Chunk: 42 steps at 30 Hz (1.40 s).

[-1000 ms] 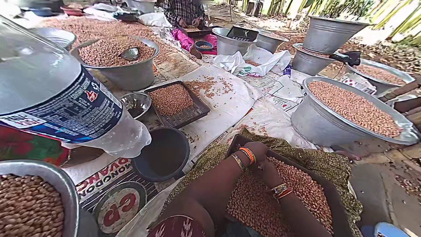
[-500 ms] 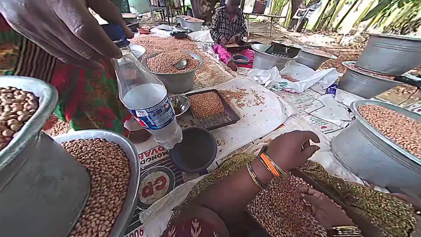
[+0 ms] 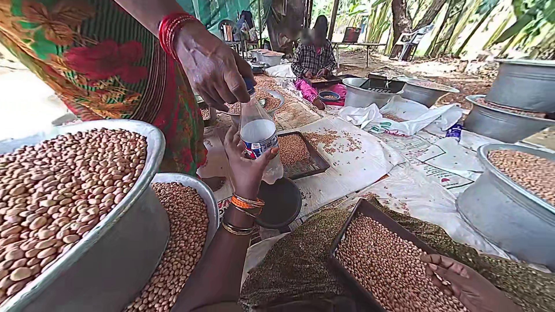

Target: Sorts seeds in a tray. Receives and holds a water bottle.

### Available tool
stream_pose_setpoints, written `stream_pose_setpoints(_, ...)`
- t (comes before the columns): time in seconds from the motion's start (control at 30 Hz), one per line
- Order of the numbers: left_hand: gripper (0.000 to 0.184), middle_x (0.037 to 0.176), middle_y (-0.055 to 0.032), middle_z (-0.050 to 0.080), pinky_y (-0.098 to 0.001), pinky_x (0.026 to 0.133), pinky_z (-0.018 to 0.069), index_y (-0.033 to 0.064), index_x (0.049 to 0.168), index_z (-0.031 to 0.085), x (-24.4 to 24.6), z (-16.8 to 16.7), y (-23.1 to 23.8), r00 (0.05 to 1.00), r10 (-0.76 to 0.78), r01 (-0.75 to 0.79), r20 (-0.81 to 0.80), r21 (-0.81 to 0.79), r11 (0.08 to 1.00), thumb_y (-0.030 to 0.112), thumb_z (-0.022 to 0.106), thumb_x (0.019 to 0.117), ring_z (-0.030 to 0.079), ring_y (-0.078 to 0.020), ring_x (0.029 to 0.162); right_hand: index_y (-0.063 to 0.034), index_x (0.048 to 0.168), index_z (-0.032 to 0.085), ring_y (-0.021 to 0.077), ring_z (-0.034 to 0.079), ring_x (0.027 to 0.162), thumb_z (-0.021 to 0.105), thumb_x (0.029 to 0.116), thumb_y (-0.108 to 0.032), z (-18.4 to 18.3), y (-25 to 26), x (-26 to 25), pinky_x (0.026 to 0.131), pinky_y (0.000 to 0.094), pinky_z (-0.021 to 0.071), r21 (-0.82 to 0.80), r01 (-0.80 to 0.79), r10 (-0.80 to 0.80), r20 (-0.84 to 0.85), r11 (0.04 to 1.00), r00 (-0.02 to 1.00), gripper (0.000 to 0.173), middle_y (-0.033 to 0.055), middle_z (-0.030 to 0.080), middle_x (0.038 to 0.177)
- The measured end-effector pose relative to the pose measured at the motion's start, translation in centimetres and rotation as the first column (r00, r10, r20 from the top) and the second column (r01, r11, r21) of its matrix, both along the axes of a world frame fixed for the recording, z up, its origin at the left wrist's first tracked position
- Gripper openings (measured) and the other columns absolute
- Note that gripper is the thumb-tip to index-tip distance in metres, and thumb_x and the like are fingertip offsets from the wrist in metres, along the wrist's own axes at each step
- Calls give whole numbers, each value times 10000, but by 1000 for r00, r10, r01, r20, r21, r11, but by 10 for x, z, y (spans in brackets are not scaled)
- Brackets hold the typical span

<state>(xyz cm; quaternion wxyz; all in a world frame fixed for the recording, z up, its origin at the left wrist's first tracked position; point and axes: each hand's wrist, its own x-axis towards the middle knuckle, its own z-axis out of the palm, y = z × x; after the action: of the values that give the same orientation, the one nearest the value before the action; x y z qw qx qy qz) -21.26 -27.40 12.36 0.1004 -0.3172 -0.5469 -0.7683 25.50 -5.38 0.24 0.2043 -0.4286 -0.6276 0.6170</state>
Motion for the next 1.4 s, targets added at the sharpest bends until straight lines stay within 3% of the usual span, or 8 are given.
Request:
stream_pose_setpoints(0.37,928,1316,-43,604,-349,1020,560,91,1482,362,90,2,42,875,-484,484,-26,65,872,256,883,732,632,-147,1201,-53,1030,676,35,623,615,547,941,8,-13,-107,94,573,211,542,41,158,-163,147,987,976,168,-39,703,817)
stream_pose_setpoints(0.67,886,1246,-40,636,-298,927,599,115,1463,391,235,13,88,249,-968,966,6,-71,248,169,877,725,672,-121,1098,-65,1010,703,12,553,550,559,942,-38,-8,-199,176,502,179,467,121,609,-619,78,784,782,161,-49,674,743)
stream_pose_setpoints(0.9,869,1174,-64,677,-301,937,598,56,1385,466,311,-2,101,32,-989,977,148,-214,0,83,918,643,685,-109,1070,106,1111,634,165,686,792,562,962,12,-20,-275,274,781,358,586,227,668,-651,574,709,496,190,156,685,961)
stream_pose_setpoints(1.0,877,1202,-105,671,-292,993,561,-17,1382,468,328,-10,97,-10,-990,960,137,-276,-48,129,929,651,668,-105,1112,137,1252,647,522,587,1230,677,946,-51,-14,-278,293,1086,660,407,352,428,-525,748,832,406,360,385,611,1287)
stream_pose_setpoints(1.1,919,1284,-174,613,-278,1049,512,-94,1395,429,346,-18,86,-71,-992,961,105,-258,-96,90,931,647,621,-133,1191,154,1428,471,422,532,1349,708,914,-127,15,-254,251,1099,520,471,548,386,-631,374,742,680,633,339,500,1464)
stream_pose_setpoints(1.23,904,1268,-211,613,-328,1033,527,-103,1374,440,371,-29,61,-149,-984,954,99,-248,-169,72,935,638,636,-191,1167,-195,1596,247,70,522,1362,875,788,-383,61,-219,138,1143,348,471,602,341,-228,-258,722,939,1041,-116,508,1514)
stream_pose_setpoints(1.33,905,1305,-245,578,-338,1045,515,-121,1408,365,377,-35,43,-185,-974,965,129,-164,-205,78,895,701,619,-209,1199,133,1489,232,33,569,1290,927,722,-339,62,-209,88,1128,270,481,749,431,-254,-349,503,902,1137,60,578,1410)
stream_pose_setpoints(1.4,844,1382,-296,501,-411,1110,441,-143,1427,351,371,-35,40,-132,-989,973,69,-179,-142,219,807,817,529,-295,1295,116,1462,253,51,598,1258,941,700,-304,58,-202,80,1111,275,498,707,492,-273,-410,508,871,1110,65,601,1375)
